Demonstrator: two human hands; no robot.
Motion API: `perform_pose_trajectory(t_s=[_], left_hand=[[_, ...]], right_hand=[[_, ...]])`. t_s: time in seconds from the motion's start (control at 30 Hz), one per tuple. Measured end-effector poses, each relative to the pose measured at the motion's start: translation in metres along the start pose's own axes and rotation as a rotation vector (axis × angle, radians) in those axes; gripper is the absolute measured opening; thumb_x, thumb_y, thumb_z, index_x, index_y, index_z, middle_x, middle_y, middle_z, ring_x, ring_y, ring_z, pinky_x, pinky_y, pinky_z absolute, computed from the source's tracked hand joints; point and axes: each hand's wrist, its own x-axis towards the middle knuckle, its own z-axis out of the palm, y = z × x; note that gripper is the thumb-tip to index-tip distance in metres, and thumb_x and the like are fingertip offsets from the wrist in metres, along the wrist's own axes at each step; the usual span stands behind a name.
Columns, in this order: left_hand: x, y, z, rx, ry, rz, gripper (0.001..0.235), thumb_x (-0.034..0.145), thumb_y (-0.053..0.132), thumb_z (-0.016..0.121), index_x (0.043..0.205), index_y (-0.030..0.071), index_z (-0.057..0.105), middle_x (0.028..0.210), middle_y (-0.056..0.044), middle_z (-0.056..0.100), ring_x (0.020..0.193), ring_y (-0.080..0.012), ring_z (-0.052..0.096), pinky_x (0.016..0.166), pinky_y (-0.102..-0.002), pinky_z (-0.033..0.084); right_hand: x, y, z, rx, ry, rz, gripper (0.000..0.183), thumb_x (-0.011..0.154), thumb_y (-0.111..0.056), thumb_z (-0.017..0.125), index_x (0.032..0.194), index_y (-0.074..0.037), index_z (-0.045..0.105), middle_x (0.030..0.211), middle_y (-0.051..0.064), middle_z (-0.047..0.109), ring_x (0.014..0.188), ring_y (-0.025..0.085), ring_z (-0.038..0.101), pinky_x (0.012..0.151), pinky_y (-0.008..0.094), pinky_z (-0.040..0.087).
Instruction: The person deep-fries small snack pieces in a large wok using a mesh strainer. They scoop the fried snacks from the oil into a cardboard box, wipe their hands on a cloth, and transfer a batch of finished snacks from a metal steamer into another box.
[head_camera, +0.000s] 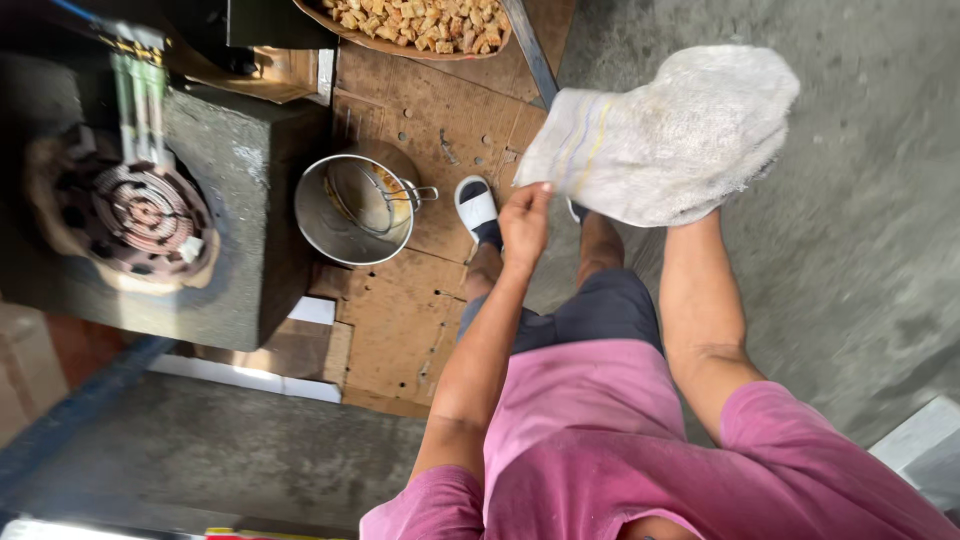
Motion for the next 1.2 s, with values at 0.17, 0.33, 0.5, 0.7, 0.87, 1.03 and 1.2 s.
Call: perform_pose_trajectory(t_s=[0.17,0.33,0.5,0.7,0.87,1.03,1.2], left_hand=[[0.082,-0.1,0.067,0.095,0.273,-0.232,0.034,0.097,0.028,0.071,0.108,-0.005,0.071,0.099,-0.022,0.075,0.091,-0.033,0.07,0.084,-0.039,0.056],[0.15,-0.163,0.14,0.342,0.472,0.138,0.049,0.101,0.023,0.065,0.134,-0.012,0.059,0.123,-0.039,0.063,0.113,-0.0487,0.06,0.097,-0.047,0.047],[0.176,-0.203,0.169,0.02,0.178,-0.437,0.039,0.092,0.022,0.062,0.115,-0.009,0.07,0.109,-0.033,0.073,0.107,-0.0424,0.071,0.091,-0.043,0.052],[0.165,-0.21,0.152,-0.031,0.163,-0.533,0.043,0.096,0.022,0.064,0.12,-0.013,0.067,0.119,-0.03,0.072,0.11,-0.035,0.073,0.094,-0.039,0.055],[0.15,-0.206,0.157,-0.322,0.211,-0.5,0.049,0.094,0.025,0.067,0.13,-0.007,0.06,0.132,-0.024,0.065,0.122,-0.0313,0.062,0.105,-0.036,0.045],[0.149,-0.215,0.172,-0.084,0.269,-0.353,0.037,0.093,0.02,0.064,0.119,-0.005,0.072,0.129,-0.026,0.065,0.121,-0.0382,0.062,0.105,-0.04,0.046],[0.145,-0.212,0.163,0.024,0.268,-0.386,0.037,0.097,0.029,0.065,0.119,0.0,0.073,0.121,-0.025,0.069,0.114,-0.0383,0.066,0.1,-0.042,0.049]], right_hand=[[0.086,0.0,-0.047,-0.22,0.023,0.068,0.054,0.092,-0.045,0.063,0.127,-0.003,0.062,0.121,0.018,0.069,0.115,0.034,0.066,0.101,0.045,0.049],[0.147,0.081,-0.069,-0.72,0.023,0.114,0.051,0.092,-0.043,0.069,0.123,-0.003,0.065,0.115,0.018,0.072,0.11,0.035,0.069,0.096,0.045,0.051],[0.187,0.165,-0.074,-1.341,-0.036,0.055,0.048,0.091,-0.041,0.074,0.119,-0.002,0.067,0.11,0.019,0.075,0.105,0.035,0.072,0.092,0.045,0.054],[0.222,0.196,-0.064,-1.556,-0.024,0.025,0.045,0.09,-0.041,0.079,0.112,-0.003,0.071,0.104,0.02,0.078,0.1,0.037,0.075,0.088,0.046,0.057],[0.221,0.193,-0.065,-1.561,-0.019,-0.072,0.045,0.096,-0.043,0.076,0.111,-0.001,0.068,0.104,0.022,0.078,0.099,0.04,0.074,0.086,0.048,0.057],[0.16,0.173,-0.1,-1.533,0.003,0.043,0.046,0.093,-0.042,0.076,0.106,0.001,0.071,0.098,0.025,0.074,0.095,0.038,0.074,0.08,0.048,0.056],[0.209,0.194,-0.129,-1.749,-0.017,0.063,0.06,0.093,-0.048,0.082,0.078,0.008,0.066,0.077,0.024,0.069,0.069,0.032,0.067,0.066,0.046,0.052]])
